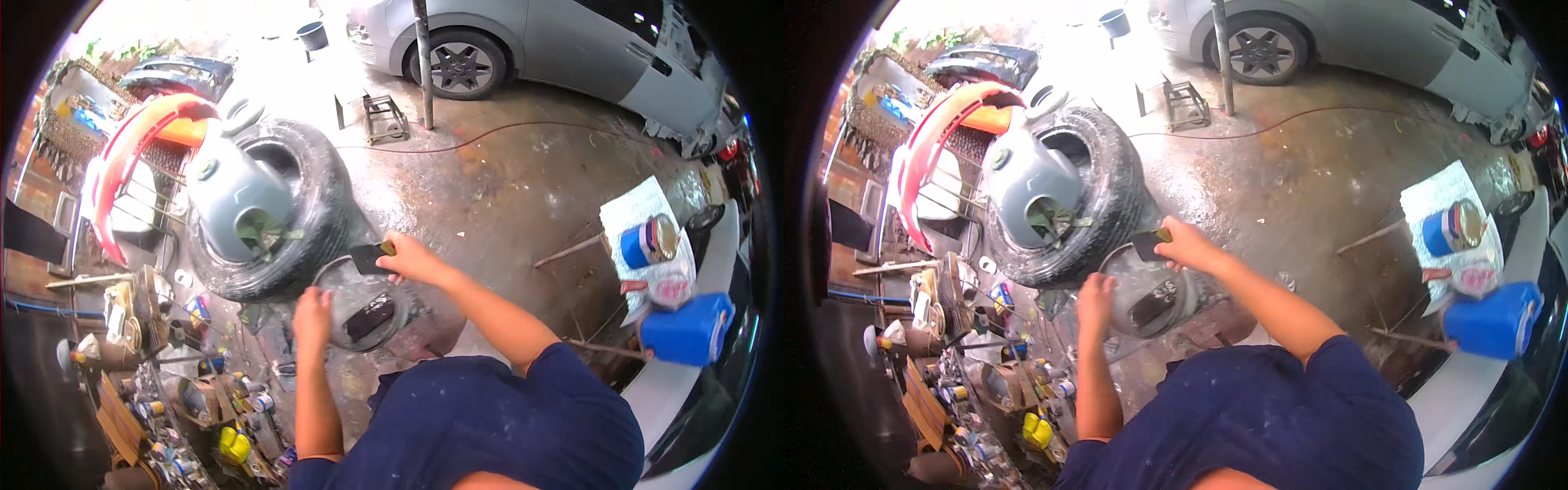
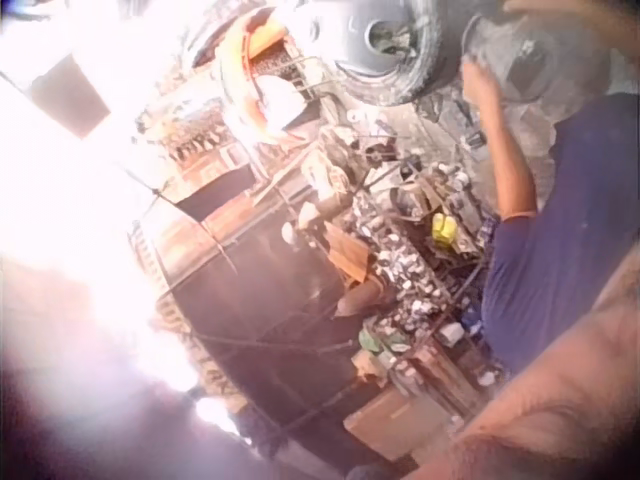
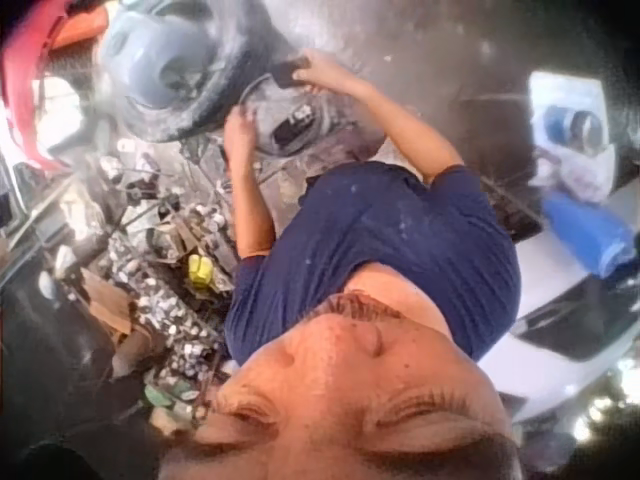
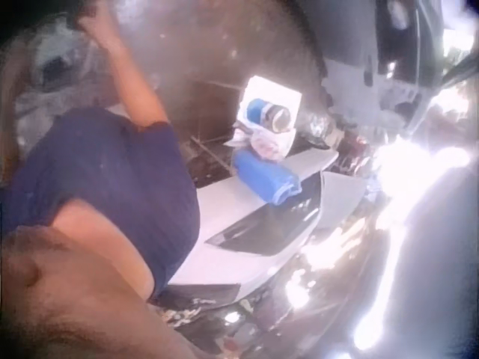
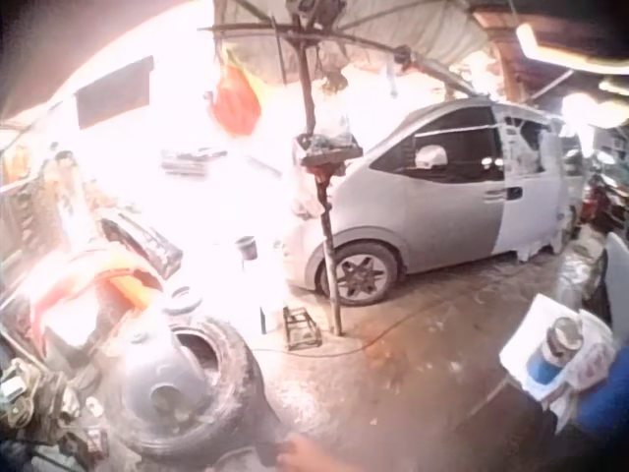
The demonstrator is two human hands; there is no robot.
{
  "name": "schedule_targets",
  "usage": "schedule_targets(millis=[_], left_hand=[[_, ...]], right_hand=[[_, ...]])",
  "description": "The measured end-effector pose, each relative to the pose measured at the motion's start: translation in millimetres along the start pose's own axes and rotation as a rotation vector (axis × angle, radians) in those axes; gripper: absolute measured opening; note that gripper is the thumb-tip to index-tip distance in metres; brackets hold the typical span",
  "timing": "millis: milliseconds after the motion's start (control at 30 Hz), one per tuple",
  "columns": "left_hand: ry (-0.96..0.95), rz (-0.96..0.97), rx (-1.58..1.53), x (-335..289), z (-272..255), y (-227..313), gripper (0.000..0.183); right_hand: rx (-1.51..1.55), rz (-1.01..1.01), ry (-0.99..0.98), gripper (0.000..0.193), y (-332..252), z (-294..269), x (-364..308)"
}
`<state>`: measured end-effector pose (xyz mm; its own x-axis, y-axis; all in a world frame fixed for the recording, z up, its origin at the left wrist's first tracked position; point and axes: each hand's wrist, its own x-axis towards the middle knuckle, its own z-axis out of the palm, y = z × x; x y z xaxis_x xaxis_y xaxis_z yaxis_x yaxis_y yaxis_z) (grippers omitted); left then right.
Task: The person sands the surface of a motorcycle gas tank with a piece of sandpaper. They repeatedly wet the sandpaper in a bucket of water and rub it across different sections of the tank, turning the tank over to reach the sides.
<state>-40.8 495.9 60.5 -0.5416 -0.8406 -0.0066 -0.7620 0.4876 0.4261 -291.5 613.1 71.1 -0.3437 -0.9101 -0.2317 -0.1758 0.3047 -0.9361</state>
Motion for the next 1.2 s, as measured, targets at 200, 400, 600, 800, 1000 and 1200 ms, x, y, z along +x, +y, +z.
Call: schedule_targets(millis=[200,400,600,800,1000,1200], left_hand=[[0.161,-0.38,-0.112,34,-16,42,0.041],[0.271,-0.391,-0.229,85,-20,18,0.03],[0.476,-0.291,-0.171,158,-67,-39,0.037],[0.661,-0.455,0.144,251,-84,-86,0.047],[0.49,-0.489,0.596,281,-148,-174,0.044],[0.417,-0.939,0.097,341,-119,-90,0.069]], right_hand=[[0.636,0.305,0.061,0.039,147,-180,-48],[0.275,0.728,0.277,0.06,370,-297,-208],[0.405,0.943,0.52,0.046,454,-343,-267],[0.425,0.669,0.462,0.051,368,-398,-119],[0.239,0.316,0.204,0.052,257,-352,149],[0.095,-0.165,-0.378,0.055,28,-183,362]])
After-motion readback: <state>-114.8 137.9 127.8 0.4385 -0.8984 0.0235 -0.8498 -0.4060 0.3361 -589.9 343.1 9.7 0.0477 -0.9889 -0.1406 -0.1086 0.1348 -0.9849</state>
